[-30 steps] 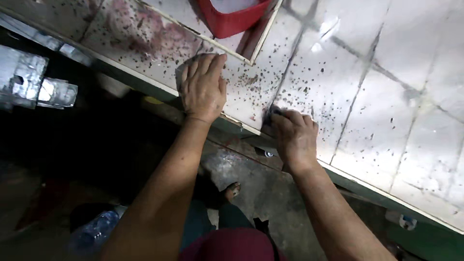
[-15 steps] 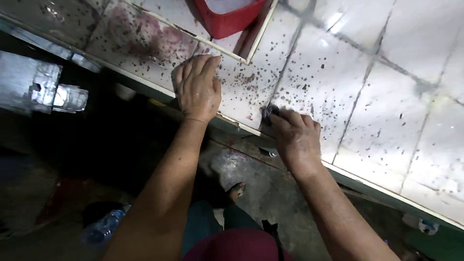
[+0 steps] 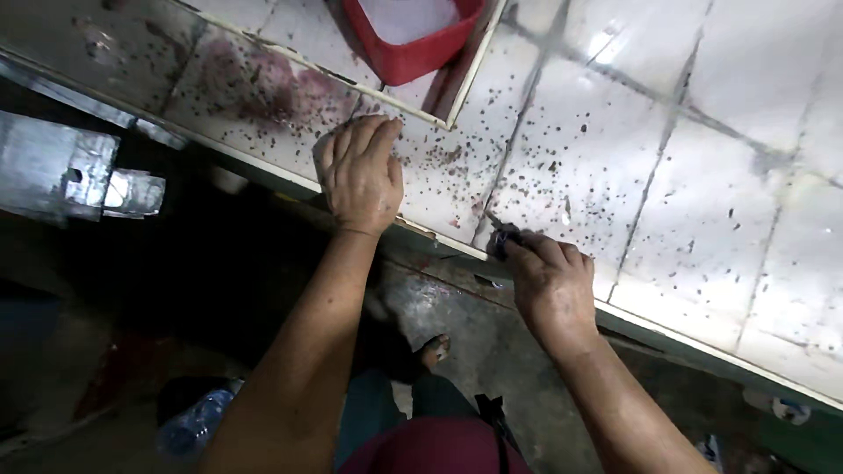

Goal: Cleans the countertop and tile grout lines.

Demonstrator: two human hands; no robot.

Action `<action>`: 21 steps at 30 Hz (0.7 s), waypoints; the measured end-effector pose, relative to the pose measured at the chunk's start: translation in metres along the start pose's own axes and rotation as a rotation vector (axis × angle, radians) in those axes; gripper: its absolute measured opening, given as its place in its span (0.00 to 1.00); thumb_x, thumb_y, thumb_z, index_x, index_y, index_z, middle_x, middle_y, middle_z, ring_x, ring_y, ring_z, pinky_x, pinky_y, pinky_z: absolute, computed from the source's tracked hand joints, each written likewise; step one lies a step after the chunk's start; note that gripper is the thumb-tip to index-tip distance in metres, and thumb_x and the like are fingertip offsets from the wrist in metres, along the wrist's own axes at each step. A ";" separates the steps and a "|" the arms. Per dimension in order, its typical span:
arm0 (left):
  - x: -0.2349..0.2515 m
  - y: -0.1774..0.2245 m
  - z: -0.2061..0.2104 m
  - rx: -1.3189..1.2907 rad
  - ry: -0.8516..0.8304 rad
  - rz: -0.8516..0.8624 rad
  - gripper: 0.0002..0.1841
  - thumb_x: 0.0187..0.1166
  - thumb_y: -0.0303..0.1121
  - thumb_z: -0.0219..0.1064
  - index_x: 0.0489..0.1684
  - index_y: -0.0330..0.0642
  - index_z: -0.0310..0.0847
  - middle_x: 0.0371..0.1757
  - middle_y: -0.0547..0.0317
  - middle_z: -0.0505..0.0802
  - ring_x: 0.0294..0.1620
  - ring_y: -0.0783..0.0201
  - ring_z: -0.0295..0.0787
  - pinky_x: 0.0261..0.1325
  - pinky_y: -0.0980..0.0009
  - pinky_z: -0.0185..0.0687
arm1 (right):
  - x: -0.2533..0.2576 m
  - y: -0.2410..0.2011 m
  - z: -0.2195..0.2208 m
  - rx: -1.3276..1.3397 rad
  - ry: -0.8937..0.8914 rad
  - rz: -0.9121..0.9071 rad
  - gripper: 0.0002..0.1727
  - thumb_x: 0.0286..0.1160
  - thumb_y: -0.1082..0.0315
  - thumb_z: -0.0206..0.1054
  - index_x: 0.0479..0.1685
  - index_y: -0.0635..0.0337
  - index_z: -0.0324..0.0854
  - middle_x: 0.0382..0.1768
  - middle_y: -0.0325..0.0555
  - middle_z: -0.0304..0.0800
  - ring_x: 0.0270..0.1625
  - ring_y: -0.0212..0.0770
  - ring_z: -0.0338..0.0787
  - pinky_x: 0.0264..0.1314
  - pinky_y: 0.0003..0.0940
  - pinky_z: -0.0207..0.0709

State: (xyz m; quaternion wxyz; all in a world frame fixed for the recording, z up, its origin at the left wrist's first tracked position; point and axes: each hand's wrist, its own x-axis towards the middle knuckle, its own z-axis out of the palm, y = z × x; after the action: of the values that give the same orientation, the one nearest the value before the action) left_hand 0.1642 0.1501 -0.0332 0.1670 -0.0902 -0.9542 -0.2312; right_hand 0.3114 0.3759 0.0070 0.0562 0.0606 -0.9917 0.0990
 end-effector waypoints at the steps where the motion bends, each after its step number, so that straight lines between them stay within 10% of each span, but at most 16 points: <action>1: -0.001 0.000 0.001 0.000 0.003 0.004 0.24 0.81 0.28 0.51 0.68 0.57 0.87 0.73 0.61 0.89 0.77 0.57 0.81 0.84 0.50 0.60 | 0.010 -0.003 0.001 0.011 -0.020 0.011 0.15 0.81 0.76 0.62 0.58 0.58 0.92 0.62 0.59 0.91 0.60 0.66 0.89 0.58 0.65 0.76; 14: 0.000 -0.001 -0.001 0.026 0.011 0.030 0.21 0.80 0.30 0.53 0.66 0.55 0.87 0.73 0.61 0.89 0.77 0.55 0.81 0.82 0.47 0.63 | 0.039 -0.001 0.015 0.042 0.093 -0.052 0.13 0.80 0.74 0.65 0.55 0.57 0.93 0.62 0.55 0.92 0.60 0.63 0.89 0.58 0.63 0.77; 21: 0.001 -0.002 -0.001 0.014 0.012 0.003 0.21 0.79 0.29 0.59 0.67 0.55 0.89 0.73 0.60 0.89 0.79 0.54 0.80 0.84 0.46 0.63 | 0.114 0.102 0.002 0.110 0.096 0.212 0.16 0.87 0.68 0.60 0.65 0.60 0.89 0.70 0.67 0.83 0.71 0.76 0.80 0.66 0.77 0.71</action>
State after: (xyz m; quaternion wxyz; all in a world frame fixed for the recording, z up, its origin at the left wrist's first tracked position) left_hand 0.1634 0.1484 -0.0329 0.1740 -0.0892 -0.9546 -0.2248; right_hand 0.1851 0.4622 0.0000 0.0892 -0.0465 -0.9817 0.1616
